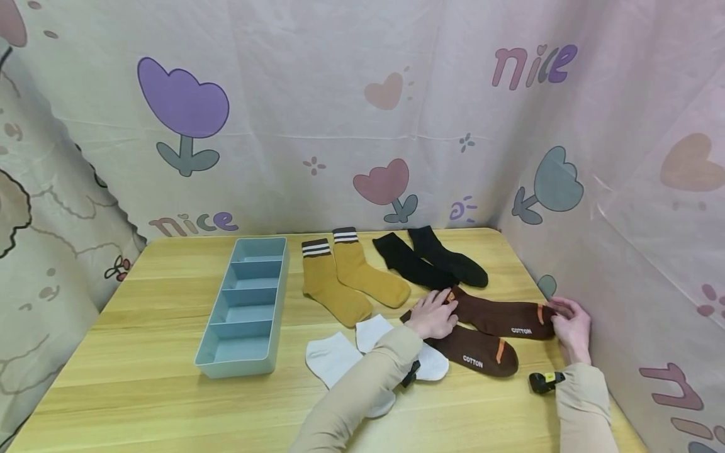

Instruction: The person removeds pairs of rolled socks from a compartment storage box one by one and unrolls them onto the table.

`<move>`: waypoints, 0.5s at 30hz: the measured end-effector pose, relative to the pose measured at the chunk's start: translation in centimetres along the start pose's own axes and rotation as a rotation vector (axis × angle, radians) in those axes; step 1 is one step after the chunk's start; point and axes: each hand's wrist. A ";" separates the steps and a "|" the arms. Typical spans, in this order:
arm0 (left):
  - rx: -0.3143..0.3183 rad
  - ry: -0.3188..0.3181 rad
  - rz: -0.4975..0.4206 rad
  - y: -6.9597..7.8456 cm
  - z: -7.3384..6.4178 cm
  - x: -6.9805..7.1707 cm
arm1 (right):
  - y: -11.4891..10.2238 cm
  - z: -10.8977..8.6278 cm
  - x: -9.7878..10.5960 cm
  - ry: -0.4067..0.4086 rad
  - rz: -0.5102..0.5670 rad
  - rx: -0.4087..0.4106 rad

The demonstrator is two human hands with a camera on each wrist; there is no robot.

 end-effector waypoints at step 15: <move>-0.165 0.108 -0.114 -1.8 -1.4 3.3 | -1.3 -0.7 0.3 0.140 0.164 0.023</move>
Point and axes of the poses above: each hand's wrist, its own z-axis towards the middle knuckle, its own x-axis out of the back of the hand, y = z × x, and after that the axes turned 1 degree about -z, right-handed
